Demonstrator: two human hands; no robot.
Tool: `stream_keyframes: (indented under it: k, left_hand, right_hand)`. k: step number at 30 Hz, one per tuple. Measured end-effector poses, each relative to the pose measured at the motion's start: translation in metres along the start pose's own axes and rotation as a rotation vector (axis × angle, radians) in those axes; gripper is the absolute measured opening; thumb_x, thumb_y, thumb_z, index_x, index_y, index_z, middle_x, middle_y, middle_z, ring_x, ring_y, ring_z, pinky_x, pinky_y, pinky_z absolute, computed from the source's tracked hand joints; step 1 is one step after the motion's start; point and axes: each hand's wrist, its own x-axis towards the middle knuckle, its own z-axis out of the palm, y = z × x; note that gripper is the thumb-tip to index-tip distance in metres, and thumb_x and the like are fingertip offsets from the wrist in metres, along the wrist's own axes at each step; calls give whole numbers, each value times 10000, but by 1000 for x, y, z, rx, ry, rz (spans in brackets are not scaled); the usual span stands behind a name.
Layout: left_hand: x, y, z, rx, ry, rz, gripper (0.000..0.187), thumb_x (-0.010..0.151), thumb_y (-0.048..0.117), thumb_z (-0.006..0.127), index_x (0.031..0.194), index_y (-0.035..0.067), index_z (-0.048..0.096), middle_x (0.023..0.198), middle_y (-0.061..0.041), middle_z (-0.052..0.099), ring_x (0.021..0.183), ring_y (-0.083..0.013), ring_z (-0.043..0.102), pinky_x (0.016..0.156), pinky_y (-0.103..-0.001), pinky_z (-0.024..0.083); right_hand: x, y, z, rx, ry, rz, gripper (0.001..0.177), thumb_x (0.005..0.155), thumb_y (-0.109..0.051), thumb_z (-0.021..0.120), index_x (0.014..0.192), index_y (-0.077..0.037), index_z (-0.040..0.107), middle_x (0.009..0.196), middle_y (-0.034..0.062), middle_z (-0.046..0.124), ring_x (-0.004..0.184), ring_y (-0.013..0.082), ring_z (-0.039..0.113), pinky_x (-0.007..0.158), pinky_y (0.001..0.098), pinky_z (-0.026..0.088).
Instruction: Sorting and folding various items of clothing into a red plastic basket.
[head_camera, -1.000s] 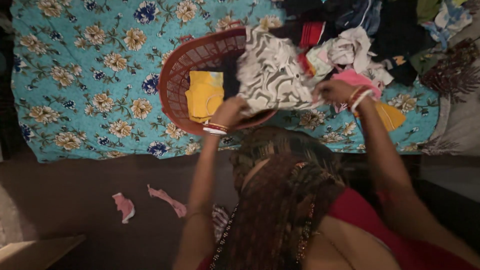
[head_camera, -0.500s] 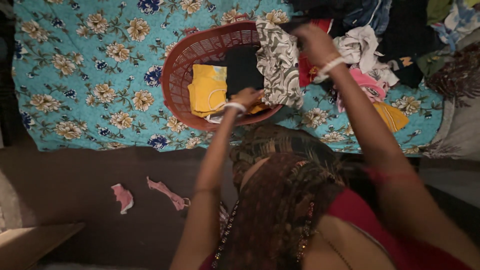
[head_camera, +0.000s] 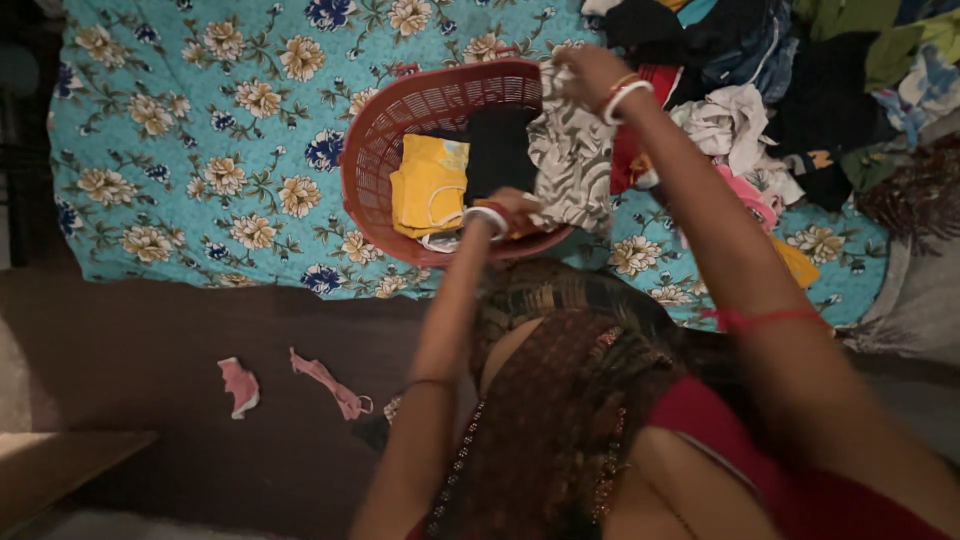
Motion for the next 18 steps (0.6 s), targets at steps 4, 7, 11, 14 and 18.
stream_keyframes:
  k: [4, 7, 11, 14, 18]
  left_hand:
    - [-85, 57, -69, -695, 82, -124, 344, 886, 264, 707, 1181, 89, 729, 1031, -57, 769, 895, -196, 704, 816, -366, 567]
    - [-113, 59, -96, -931, 204, 43, 231, 867, 140, 714, 1087, 101, 660, 992, -43, 725, 898, -166, 695, 818, -320, 552]
    - [-127, 77, -118, -866, 332, 345, 226, 959, 39, 753, 954, 69, 529, 938, -21, 538, 886, -128, 522, 805, -274, 442]
    - [-167, 157, -157, -925, 354, 479, 174, 962, 80, 718, 1039, 90, 563, 1032, 13, 591, 999, -92, 560, 899, -244, 469]
    - [-191, 189, -184, -785, 401, 435, 200, 963, 194, 705, 1126, 86, 665, 1005, 47, 684, 930, -56, 626, 822, -216, 526]
  right_hand:
    - [-10, 53, -23, -123, 104, -204, 372, 888, -272, 795, 1211, -101, 728, 1181, 170, 692, 1123, 372, 651, 997, 487, 520]
    - [-46, 58, -61, -125, 279, -312, 383, 882, -352, 885, 1084, -63, 736, 1110, 190, 649, 1084, 382, 627, 937, 471, 510]
    - [-95, 50, -109, 221, 278, -501, 216, 866, -154, 802, 967, -41, 649, 1201, 127, 704, 1230, 299, 635, 1075, 446, 523]
    - [-145, 0, -149, 590, 199, -385, 194, 916, -79, 798, 940, -64, 606, 1103, 83, 726, 1143, 223, 671, 1023, 390, 560]
    - [-190, -44, -185, 560, 303, -267, 331, 821, -33, 766, 1129, -34, 644, 1132, 77, 675, 1029, 166, 669, 863, 313, 580]
